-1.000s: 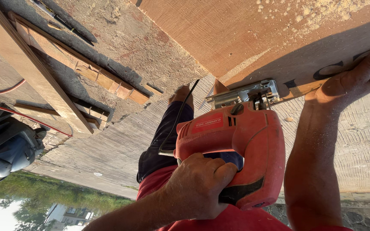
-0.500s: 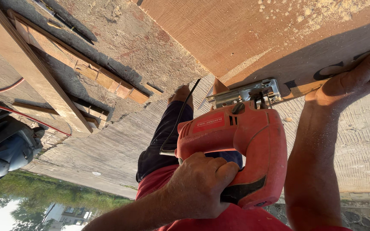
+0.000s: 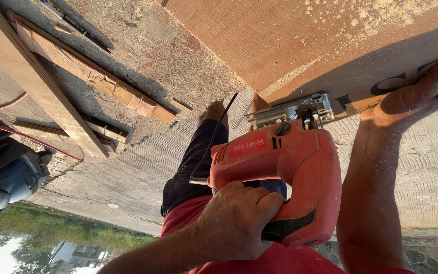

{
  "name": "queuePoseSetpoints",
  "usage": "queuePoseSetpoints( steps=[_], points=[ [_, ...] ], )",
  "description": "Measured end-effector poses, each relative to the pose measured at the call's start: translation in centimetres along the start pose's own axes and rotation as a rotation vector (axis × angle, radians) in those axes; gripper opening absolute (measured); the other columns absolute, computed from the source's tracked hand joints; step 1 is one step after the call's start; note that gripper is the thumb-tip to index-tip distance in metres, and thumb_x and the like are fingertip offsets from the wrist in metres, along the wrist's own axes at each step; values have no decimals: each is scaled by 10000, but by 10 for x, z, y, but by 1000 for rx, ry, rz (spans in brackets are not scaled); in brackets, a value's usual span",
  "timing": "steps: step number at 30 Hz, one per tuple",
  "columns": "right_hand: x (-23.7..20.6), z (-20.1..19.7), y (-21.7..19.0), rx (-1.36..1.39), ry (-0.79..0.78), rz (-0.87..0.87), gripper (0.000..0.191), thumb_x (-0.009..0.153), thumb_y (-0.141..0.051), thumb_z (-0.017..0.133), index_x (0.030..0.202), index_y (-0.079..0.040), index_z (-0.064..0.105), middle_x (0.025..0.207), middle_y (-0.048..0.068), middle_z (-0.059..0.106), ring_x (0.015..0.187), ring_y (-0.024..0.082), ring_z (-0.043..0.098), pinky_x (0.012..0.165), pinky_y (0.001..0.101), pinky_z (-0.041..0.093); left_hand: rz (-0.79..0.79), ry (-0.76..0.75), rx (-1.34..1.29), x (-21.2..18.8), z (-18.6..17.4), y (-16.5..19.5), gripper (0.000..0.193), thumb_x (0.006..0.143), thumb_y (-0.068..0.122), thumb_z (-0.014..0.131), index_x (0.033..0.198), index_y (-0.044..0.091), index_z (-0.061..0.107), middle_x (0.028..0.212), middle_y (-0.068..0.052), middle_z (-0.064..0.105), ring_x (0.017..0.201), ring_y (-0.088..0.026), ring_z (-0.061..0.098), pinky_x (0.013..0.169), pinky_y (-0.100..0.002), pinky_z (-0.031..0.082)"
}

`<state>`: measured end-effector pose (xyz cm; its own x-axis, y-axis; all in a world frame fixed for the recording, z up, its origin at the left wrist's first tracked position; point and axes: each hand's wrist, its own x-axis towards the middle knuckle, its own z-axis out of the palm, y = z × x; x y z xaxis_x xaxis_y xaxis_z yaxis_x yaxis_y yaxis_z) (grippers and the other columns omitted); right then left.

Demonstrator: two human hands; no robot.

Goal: The person cuts a plywood board with a jigsaw, guiding the tool along the board while steadying it with the other hand. After finishing the cut, they set the jigsaw aside and lift and handle the cut piece of wood.

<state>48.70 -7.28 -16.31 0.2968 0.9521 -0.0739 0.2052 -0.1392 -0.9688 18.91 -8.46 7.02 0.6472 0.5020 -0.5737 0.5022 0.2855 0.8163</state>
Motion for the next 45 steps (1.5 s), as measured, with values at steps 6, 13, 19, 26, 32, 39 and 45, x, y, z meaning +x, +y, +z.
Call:
queuePoseSetpoints(
  steps=[6,13,19,26,32,39,45],
  points=[
    [1,-4,8,-71,21,-99,542,1182,-481,300,1356,-26,537,1189,123,661,1009,179,762,844,332,676,-15,-8,-8,0,-3,2,578,706,244,878,1152,-10,612,903,-139,680,794,-308,700,708,-454,526],
    [-3,-9,16,-48,82,-82,496,1184,-453,316,1305,-24,533,1166,88,563,1024,129,658,903,327,598,-80,-53,12,1,-10,6,726,669,240,881,1269,-41,583,1009,-195,691,834,-349,703,761,-467,545],
    [-4,-14,25,-29,105,-73,458,1188,-426,333,1260,-13,516,1153,65,502,1032,97,583,937,325,541,-98,-60,1,-1,-7,4,723,672,233,881,1273,-38,585,1007,-192,696,829,-336,706,773,-465,546],
    [-13,-36,42,-752,-4,-457,403,1242,-300,315,1631,-244,229,1356,107,515,1291,189,613,1096,374,582,-99,-42,31,-6,-7,-1,643,711,219,873,1238,-33,604,930,-167,694,772,-318,704,729,-438,547],
    [-12,-28,39,-488,91,-260,366,1235,-371,333,1530,-154,336,1312,101,536,1246,163,612,1077,365,541,-91,6,63,-6,-5,-2,546,692,209,870,1136,10,624,854,-135,696,728,-314,695,675,-438,525],
    [-8,-8,19,156,219,142,523,1177,-515,491,1330,-16,475,1150,108,568,1113,146,624,998,364,562,-89,-21,97,-10,-6,-7,460,732,213,847,1099,34,634,807,-121,692,710,-316,691,672,-446,520],
    [-9,-12,35,255,296,174,489,1173,-474,544,1284,-2,479,1122,122,572,1078,163,619,974,364,548,-86,-16,117,-19,-10,-12,466,715,208,864,1086,33,644,829,-126,703,720,-320,693,682,-443,522]
  ],
)
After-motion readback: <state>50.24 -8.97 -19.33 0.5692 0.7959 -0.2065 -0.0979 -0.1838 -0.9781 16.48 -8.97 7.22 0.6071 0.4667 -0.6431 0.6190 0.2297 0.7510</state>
